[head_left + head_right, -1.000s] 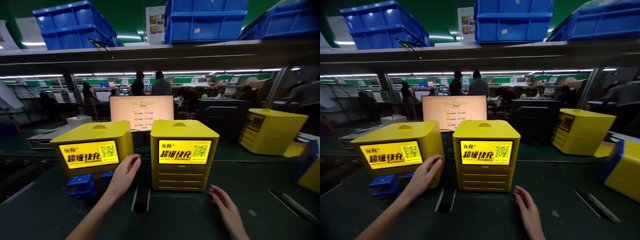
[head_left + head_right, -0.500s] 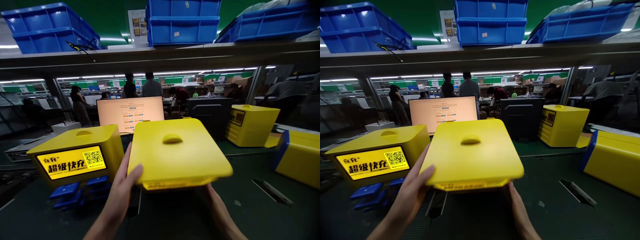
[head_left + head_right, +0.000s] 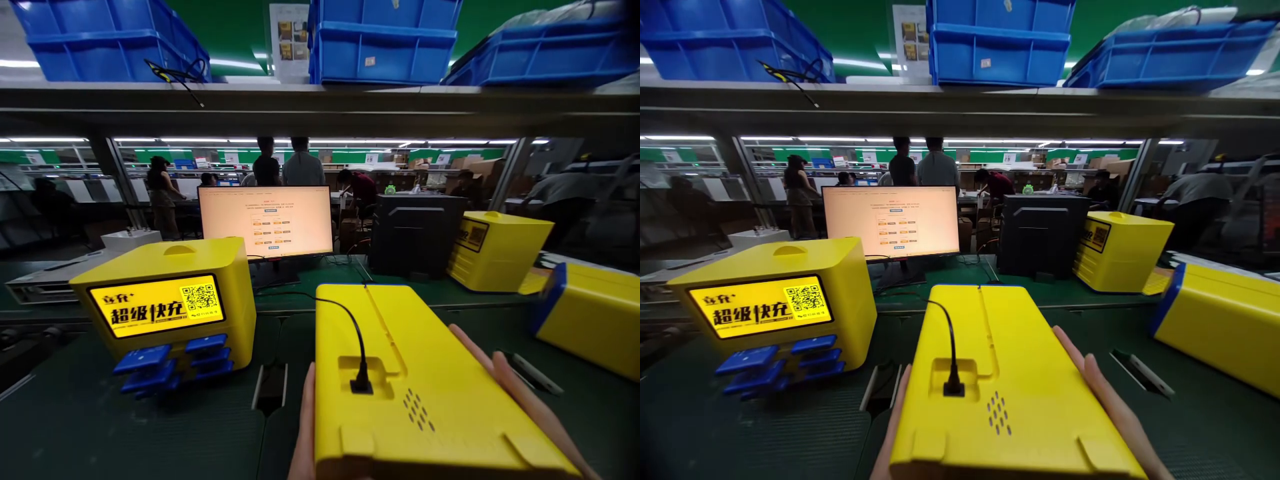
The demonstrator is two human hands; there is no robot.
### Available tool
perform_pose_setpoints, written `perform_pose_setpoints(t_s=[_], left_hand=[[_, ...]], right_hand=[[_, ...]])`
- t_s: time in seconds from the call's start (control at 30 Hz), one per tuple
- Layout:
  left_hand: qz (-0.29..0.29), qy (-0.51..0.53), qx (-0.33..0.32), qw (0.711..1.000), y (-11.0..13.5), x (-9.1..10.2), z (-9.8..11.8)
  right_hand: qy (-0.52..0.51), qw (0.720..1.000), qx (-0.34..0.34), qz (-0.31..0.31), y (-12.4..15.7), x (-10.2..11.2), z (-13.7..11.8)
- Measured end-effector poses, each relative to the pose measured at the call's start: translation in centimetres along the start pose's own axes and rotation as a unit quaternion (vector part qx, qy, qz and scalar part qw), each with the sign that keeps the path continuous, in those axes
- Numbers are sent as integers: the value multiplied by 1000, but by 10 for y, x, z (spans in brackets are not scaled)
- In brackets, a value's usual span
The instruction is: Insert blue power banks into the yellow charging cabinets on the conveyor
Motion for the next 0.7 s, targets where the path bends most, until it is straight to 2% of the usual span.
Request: perform_pose_setpoints(t_s=[0.07, 0.1, 0.17, 0.23, 0.3, 0.37, 0.43, 0.5, 0.6, 0.7], left_hand=[[-37, -46, -47, 997, -9, -15, 4], [-44, -75, -71, 994, -16, -19, 4], [-40, -142, -121, 982, -29, -18, -1], [-37, -217, -174, 960, -37, -14, -10], [-47, -280, -212, 935, -38, -9, -23], [-61, -320, -225, 918, -37, -3, -36], [-69, -342, -228, 909, -35, 2, -45], [-77, -357, -228, 902, -34, 4, -47], [-98, -393, -198, 893, -35, 0, -50], [-113, -430, -157, 882, -36, 2, -48]], right_hand=[[-12, 998, -42, -50, 0, -2, -18], [8, 997, -38, -67, -2, -5, -30], [101, 990, 23, -100, -3, -21, -59], [181, 969, 81, -149, 3, -54, -79], [195, 953, 101, -210, 16, -97, -85], [145, 951, 98, -255, 26, -135, -83], [84, 954, 84, -275, 29, -159, -78], [61, 958, 60, -274, 25, -167, -71], [58, 972, 26, -226, 14, -163, -72], [-77, 983, -52, -159, 18, -154, -85]])
Point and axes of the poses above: each hand's wrist, its own y-axis away from the middle knuckle, its own x-axis out of the back of the hand, z = x × y, the point moved 9 cm from there along -y, towards the middle knuckle, and after that the axes turned 12 degrees about z, right-handed, at the moved point
